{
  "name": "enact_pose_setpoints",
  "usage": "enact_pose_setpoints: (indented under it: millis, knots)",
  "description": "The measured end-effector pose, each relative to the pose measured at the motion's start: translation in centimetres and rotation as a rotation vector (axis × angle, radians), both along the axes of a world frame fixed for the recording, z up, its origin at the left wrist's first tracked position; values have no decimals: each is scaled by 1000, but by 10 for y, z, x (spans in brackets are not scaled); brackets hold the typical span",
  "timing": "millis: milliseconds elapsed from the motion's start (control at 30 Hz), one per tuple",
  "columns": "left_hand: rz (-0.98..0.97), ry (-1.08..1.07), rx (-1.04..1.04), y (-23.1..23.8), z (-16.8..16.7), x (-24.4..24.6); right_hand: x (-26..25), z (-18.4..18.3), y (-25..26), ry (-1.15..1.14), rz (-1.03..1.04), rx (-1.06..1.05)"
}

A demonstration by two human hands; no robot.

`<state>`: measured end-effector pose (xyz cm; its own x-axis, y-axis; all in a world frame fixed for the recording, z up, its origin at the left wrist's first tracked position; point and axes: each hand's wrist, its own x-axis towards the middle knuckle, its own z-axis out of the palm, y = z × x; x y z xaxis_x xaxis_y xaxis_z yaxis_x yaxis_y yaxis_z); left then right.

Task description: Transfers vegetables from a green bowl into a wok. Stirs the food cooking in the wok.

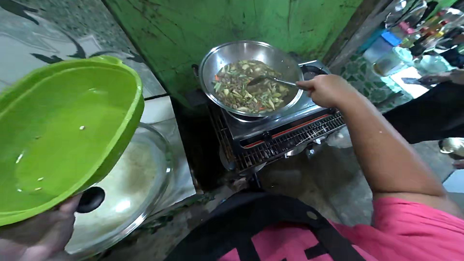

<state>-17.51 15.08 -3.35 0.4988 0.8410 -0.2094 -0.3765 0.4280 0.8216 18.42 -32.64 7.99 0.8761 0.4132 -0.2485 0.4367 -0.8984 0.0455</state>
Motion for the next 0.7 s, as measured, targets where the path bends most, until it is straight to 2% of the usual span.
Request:
enact_pose_setpoints:
  millis: [67, 133, 233, 367, 567, 700]
  knots:
    - [-1, -23, -4, 5, -5, -3, -11, -11, 13, 25, 5, 2]
    - [21, -27, -12, 4, -3, -2, -15, -26, 33, 69, -67, -84]
    - [45, -8, 3, 3, 2, -3, -8, -21, 45, 64, -172, -162]
    - [61, -20, -2, 6, -10, -13, -8, 0, 46, -14, -115, -63]
    - [106, 12, -33, -12, -6, -6, 2, -36, 71, 2, -54, -73]
    - [135, 20, -13, -23, -3, -4, 20, -9, 65, -25, -59, -114]
